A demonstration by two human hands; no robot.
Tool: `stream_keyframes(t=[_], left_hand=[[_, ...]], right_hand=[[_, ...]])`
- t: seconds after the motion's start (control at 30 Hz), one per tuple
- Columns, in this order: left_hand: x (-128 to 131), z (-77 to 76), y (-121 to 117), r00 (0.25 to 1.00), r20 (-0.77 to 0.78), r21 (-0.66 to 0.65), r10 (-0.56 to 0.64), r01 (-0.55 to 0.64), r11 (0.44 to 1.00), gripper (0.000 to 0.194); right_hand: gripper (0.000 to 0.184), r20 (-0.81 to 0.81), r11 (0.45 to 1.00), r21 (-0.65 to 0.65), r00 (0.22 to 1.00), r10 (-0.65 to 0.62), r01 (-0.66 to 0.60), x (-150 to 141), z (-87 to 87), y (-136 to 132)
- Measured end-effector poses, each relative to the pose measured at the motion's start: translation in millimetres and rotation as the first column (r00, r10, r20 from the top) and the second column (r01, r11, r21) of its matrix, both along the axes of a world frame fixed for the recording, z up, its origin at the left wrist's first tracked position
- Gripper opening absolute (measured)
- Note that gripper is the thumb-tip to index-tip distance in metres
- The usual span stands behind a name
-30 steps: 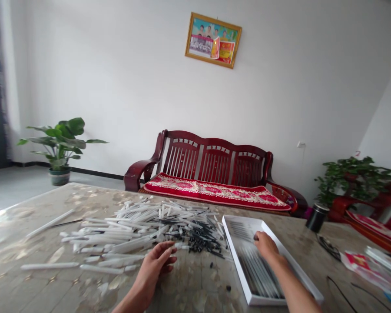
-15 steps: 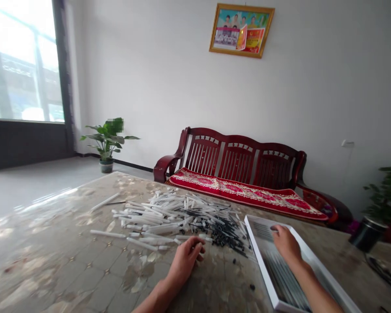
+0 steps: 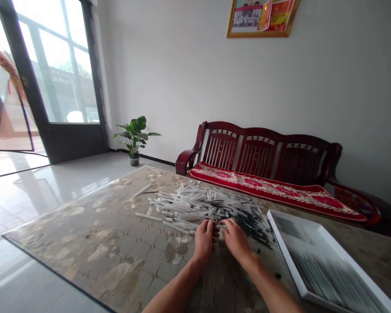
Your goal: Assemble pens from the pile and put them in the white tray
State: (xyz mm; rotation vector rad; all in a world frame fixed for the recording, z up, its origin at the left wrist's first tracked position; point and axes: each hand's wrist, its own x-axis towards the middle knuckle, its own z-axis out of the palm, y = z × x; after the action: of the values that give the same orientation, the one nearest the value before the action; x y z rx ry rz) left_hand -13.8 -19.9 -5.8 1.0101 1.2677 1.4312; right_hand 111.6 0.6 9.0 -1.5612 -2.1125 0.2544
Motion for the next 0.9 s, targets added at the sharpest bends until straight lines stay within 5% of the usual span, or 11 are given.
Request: stream_keyframes(t=[0.2, 0.37, 0.43, 0.53, 0.6, 0.9], left_hand=[[-40, 4.0, -5, 0.968, -0.249, -0.029, 0.039, -0.048, 0.998, 0.034], [-83, 8.1, -19, 0.834, -0.536, -0.003, 0.128, -0.154, 0.988, 0.016], [-92, 8.0, -23, 0.721, -0.682, 0.005, 0.122, -0.162, 0.987, 0.025], [-95, 7.5, -23, 0.419, -0.907, -0.003, 0.046, -0.116, 0.993, 0.031], [-92, 7.5, -20, 0.302, -0.953, -0.018, 0.007, -0.08, 0.997, 0.031], [-79, 5.1, -17, 0.237, -0.971, -0.013, -0.028, 0.063, 0.998, 0.033]], right_hand=[[0.031, 0.149, 1.0, 0.004, 0.989, 0.005, -0.006, -27, 0.1, 2], [0.024, 0.266, 0.995, 0.084, 0.964, 0.025, -0.049, -38, -7.5, 0], [0.019, 0.285, 0.993, 0.102, 0.958, 0.025, -0.056, -36, -10.2, 0], [0.014, 0.3, 0.993, 0.112, 0.954, 0.006, -0.042, -29, -13.5, 3], [0.014, 0.299, 0.993, 0.116, 0.954, -0.01, -0.026, -24, -15.5, 5], [0.015, 0.299, 0.977, 0.211, 0.951, -0.078, 0.014, -26, -23.3, 3]])
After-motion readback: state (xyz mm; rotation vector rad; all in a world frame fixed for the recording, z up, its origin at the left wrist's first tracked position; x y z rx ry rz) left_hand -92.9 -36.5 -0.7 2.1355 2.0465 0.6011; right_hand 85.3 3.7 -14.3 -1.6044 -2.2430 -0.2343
